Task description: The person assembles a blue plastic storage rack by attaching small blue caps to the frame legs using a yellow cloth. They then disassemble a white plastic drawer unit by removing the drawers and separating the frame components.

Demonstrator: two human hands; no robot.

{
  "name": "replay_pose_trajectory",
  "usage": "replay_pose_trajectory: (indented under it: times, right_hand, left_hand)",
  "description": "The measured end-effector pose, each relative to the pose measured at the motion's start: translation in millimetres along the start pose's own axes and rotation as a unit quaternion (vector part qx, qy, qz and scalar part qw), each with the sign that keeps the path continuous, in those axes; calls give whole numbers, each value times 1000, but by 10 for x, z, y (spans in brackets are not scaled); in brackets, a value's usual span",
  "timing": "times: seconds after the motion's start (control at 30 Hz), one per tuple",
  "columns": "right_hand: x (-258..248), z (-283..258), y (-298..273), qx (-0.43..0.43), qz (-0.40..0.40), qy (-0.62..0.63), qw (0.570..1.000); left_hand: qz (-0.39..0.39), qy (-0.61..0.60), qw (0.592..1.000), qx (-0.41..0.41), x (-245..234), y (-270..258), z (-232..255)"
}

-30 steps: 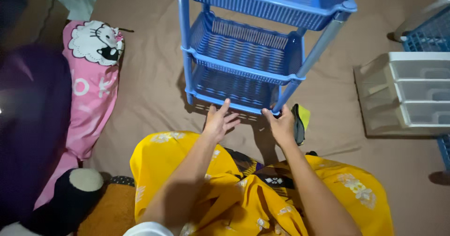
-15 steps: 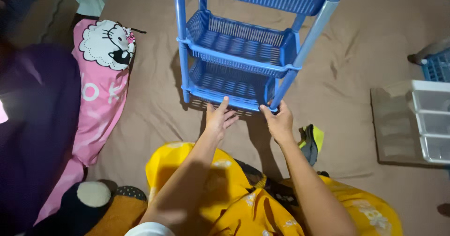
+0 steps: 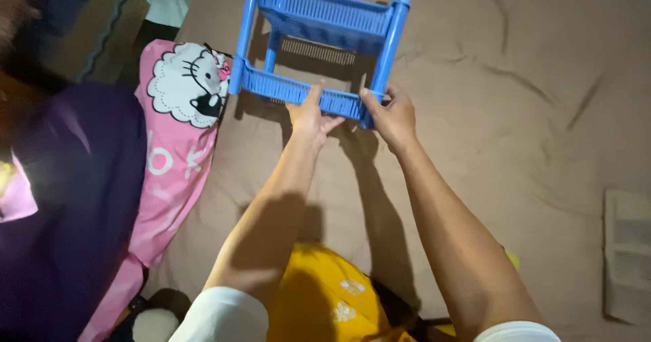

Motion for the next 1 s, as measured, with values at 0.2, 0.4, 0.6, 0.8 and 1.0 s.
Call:
replay_pose_trajectory:
  times: [0.2, 0.4, 0.6, 0.8, 1.0]
  right_hand:
    - [432, -195, 514, -93, -62, 154, 982]
    - [482, -158, 893, -138, -36, 153, 978]
    - [726, 28, 1141, -141, -36, 176, 974]
    - [849, 19, 1353, -182, -18, 63, 981]
    - [762, -232, 1512, -208, -4, 36, 977]
  left_hand:
    - [22, -26, 999, 4, 96, 631, 302]
    - [-94, -52, 994, -8, 289, 872, 392]
    - [-134, -137, 981, -32, 240, 1301, 271]
    - [-139, -140, 980, -14, 189, 1781, 250]
    - [-105, -120, 985, 60, 268, 1660, 281]
Point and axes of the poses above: each hand's wrist, its own y-axis towards the middle knuckle, its own x-axis out of the palm, z = x × y, the point moved 8 cm from there along y, towards the middle knuckle
